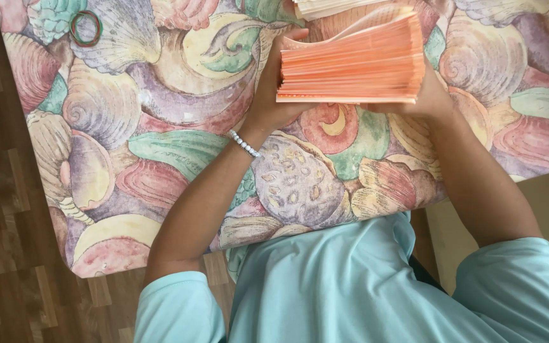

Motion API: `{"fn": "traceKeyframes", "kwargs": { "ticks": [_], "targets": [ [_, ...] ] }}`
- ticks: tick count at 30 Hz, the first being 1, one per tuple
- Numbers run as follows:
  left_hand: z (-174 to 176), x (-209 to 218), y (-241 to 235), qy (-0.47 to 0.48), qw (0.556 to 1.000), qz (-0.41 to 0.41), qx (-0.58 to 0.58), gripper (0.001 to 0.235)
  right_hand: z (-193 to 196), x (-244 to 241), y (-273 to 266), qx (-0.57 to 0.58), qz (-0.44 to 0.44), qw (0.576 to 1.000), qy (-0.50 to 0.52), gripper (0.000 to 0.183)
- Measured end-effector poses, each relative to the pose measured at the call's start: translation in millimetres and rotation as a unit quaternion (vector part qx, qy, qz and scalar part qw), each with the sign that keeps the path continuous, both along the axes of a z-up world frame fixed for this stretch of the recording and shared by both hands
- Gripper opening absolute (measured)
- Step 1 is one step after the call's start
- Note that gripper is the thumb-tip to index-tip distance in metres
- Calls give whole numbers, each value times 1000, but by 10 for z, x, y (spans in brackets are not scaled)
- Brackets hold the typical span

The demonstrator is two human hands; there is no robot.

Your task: Folding and stacking paper bags on a table with a patterned tablecloth.

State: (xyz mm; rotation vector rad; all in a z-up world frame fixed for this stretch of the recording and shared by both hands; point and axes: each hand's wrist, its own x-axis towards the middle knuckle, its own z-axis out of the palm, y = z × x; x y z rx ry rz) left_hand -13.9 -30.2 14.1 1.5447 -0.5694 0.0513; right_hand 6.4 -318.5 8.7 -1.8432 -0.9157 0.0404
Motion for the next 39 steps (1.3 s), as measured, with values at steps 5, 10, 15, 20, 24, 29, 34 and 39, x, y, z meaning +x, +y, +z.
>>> {"fn": "traceKeyframes", "kwargs": {
  "ticks": [5,10,15,20,24,29,34,39],
  "targets": [
    [-51,3,-95,-30,996,80,-15,65,19,-60,18,19,-3,998,65,70],
    [-77,-11,-99,-20,995,90,-25,78,120,-37,26,-5,14,998,66,65],
    [30,-21,-126,-19,996,77,-52,35,460,-148,67,22,-20,999,16,109],
    [34,-29,-102,-22,995,91,-31,62,280,-100,-43,163,-14,983,81,85],
    [-38,-4,-113,-8,995,93,-40,53,188,-76,-117,157,-61,982,90,72],
    [-150,57,-129,1,994,108,-33,40,337,-136,-130,-3,-83,995,60,66],
    [-97,57,-111,36,993,94,-62,36,332,-153,-170,-4,-99,993,64,42],
    [28,152,-25,112,987,42,-103,43,232,-260,-200,-55,-213,960,173,43]
  ]
}}
